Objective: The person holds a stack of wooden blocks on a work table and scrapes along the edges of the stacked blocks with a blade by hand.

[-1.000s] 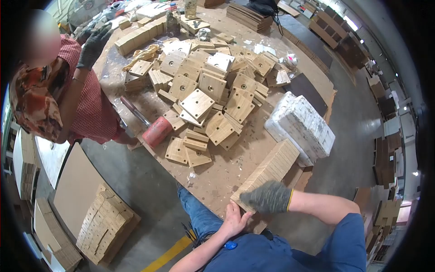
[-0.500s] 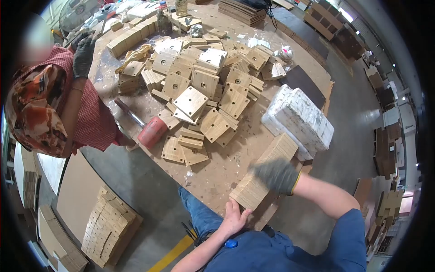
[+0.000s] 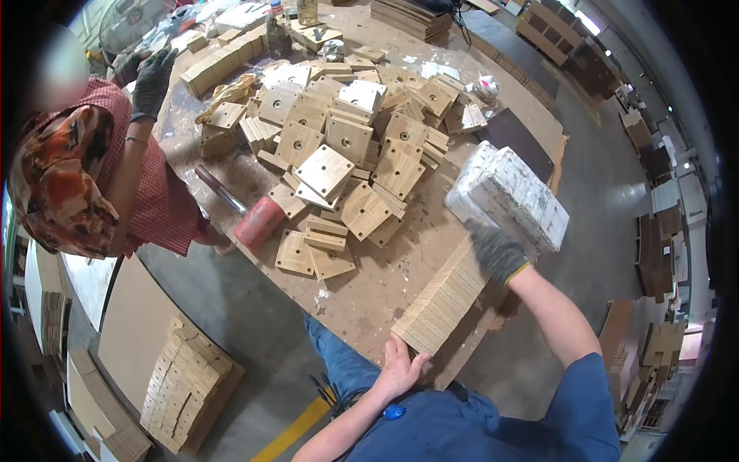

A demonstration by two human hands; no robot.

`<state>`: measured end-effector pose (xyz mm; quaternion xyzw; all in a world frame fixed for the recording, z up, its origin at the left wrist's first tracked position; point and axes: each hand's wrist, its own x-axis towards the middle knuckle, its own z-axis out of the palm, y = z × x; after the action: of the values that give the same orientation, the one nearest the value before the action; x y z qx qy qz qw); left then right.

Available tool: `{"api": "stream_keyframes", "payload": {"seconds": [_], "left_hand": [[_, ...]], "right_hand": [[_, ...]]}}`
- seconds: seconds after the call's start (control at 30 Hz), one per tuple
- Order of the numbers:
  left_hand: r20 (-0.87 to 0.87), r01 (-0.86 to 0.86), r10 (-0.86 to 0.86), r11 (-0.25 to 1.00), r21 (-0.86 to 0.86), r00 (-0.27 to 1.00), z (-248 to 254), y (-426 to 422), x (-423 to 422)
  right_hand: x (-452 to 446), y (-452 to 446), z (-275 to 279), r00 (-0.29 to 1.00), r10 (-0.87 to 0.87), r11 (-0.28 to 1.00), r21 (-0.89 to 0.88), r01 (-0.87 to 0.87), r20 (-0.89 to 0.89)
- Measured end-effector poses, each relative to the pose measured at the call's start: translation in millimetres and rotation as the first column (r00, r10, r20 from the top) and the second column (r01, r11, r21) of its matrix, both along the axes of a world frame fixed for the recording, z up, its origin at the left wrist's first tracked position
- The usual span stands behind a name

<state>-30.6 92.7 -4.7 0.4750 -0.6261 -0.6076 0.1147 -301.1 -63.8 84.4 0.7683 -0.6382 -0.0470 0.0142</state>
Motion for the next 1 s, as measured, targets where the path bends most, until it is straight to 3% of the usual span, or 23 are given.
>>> {"api": "stream_keyframes", "payload": {"seconds": [0.07,0.13,0.2,0.23,0.33,0.37,0.4,0.43,0.47,0.53,0.57,0.6,0.63,0.67,0.77,0.83,0.93,1.0], "left_hand": [[0.0,-0.008,0.008,1.0,-0.01,1.0,-1.1,0.4,-0.8],[0.0,-0.007,0.007,1.0,-0.008,1.0,-0.5,0.4,-0.5],[0.0,0.006,-0.006,1.0,-0.001,1.0,2.2,-1.6,0.3],[-0.007,0.001,-0.001,1.0,-0.001,1.0,1.6,-2.2,0.6],[-0.017,-0.006,0.006,1.0,-0.005,1.0,-1.2,1.8,1.2],[-0.014,-0.006,0.005,1.0,-0.016,1.0,-3.9,2.3,0.3],[-0.011,-0.008,0.007,1.0,-0.028,1.0,-6.0,2.4,0.0],[-0.009,-0.01,0.009,0.999,-0.049,1.0,-7.6,3.6,0.3],[-0.011,-0.015,0.015,0.997,-0.071,1.0,-9.4,4.7,-0.7],[-0.017,-0.022,0.02,0.997,-0.074,1.0,-6.8,3.3,-2.9],[-0.018,-0.023,0.022,0.998,-0.056,1.0,0.3,1.3,-1.3],[-0.016,-0.021,0.02,0.999,-0.039,1.0,3.7,-0.6,-0.9],[-0.018,-0.028,0.027,0.998,-0.061,0.999,1.6,-1.3,-1.2],[-0.019,-0.028,0.027,0.996,-0.086,0.999,-2.1,-1.4,-0.7],[-0.01,-0.022,0.021,0.994,-0.109,1.0,-6.8,7.1,-0.5],[0.017,-0.001,0.003,0.995,-0.095,1.0,-5.5,4.5,-0.6],[-0.001,-0.023,0.023,0.996,-0.083,1.0,-3.3,3.7,-2.0],[0.0,-0.031,0.031,0.997,-0.071,1.0,-2.9,3.2,-2.3]], "right_hand": [[-1.0,-3.6,18.8,0.987,-0.13,0.981,0.135,0.142,-0.091],[10.6,15.6,10.9,0.993,0.11,0.971,0.217,-0.1,-0.036],[66.6,42.7,35.1,0.9,0.393,0.81,0.391,-0.437,0.191],[93.9,49.3,55.5,0.86,0.406,0.692,0.511,-0.51,0.309],[76.4,28.4,46.6,0.939,0.297,0.896,0.288,-0.337,0.174],[56.3,13.9,42.7,0.973,0.18,0.966,0.158,-0.203,0.148],[27.1,0.0,23.1,0.997,0.079,0.99,0.117,-0.078,-0.001],[16.5,-8.5,23.5,0.991,-0.131,0.983,0.125,0.135,-0.039],[3.9,-5.5,10.4,0.984,-0.105,0.987,0.103,0.12,-0.148],[16.6,17.6,11.1,0.977,0.066,0.964,0.265,-0.01,-0.202],[48.0,37.0,21.7,0.975,0.203,0.898,0.414,-0.151,-0.085],[79.4,56.3,32.4,0.952,0.299,0.787,0.549,-0.282,0.061],[124.1,58.9,67.2,0.941,0.29,0.576,0.753,-0.319,0.177],[109.1,81.4,39.6,0.722,0.538,0.716,0.217,-0.664,0.435],[77.1,39.5,43.3,0.972,0.221,0.91,0.34,-0.237,0.086],[-0.3,20.6,-3.1,0.979,0.124,0.992,-0.011,-0.128,-0.163],[-5.5,20.3,-1.1,0.975,-0.083,0.981,0.157,0.116,-0.204],[59.7,39.0,50.2,0.971,0.234,0.885,0.424,-0.192,-0.049]]}}
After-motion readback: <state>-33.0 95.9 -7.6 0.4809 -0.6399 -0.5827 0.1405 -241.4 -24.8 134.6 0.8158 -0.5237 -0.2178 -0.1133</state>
